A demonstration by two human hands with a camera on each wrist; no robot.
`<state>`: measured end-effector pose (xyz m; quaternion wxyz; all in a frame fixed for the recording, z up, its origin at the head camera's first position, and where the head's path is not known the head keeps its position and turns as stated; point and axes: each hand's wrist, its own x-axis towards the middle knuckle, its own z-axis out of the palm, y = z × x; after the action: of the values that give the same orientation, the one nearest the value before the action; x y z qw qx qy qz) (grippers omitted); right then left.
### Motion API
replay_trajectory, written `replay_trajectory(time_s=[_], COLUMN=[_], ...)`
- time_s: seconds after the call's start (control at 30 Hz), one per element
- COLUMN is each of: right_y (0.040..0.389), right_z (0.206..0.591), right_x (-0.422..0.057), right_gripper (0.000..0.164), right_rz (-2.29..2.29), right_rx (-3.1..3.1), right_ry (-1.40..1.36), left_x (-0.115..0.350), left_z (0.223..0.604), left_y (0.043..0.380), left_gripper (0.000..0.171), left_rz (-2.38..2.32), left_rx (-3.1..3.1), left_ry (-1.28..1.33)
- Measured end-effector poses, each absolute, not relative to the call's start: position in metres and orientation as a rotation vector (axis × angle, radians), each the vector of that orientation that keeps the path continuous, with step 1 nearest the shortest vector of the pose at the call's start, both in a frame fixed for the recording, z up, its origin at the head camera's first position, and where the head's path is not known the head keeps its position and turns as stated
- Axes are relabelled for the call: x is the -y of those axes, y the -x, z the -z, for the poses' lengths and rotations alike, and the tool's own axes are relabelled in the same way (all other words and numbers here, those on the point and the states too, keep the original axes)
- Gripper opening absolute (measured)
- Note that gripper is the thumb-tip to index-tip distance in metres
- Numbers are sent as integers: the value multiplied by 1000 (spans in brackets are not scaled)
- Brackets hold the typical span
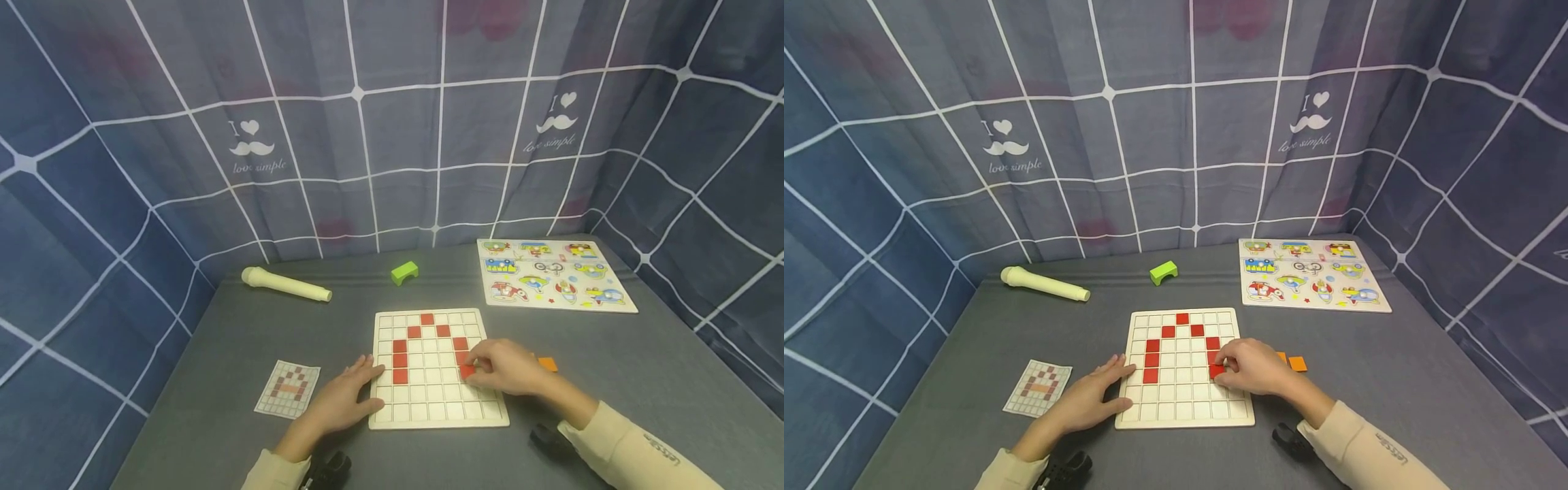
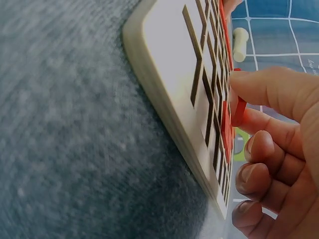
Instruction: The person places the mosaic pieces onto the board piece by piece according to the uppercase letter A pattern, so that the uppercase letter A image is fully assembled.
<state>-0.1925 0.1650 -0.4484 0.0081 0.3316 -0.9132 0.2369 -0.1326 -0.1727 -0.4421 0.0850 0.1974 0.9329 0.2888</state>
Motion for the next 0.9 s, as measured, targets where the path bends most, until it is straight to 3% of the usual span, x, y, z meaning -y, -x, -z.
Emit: replay_trajectory(time_s=[0.9], right_y=[193], right_z=[450], right_x=[-162], right_gripper=[25], right_rz=[-697], right_rx=[2853], right_ry=[-1024], left_x=[171], left_z=[441], left_y=[131], left_gripper=[59], left_rz=[-842], left_rx=[-2800], left_ry=[-580])
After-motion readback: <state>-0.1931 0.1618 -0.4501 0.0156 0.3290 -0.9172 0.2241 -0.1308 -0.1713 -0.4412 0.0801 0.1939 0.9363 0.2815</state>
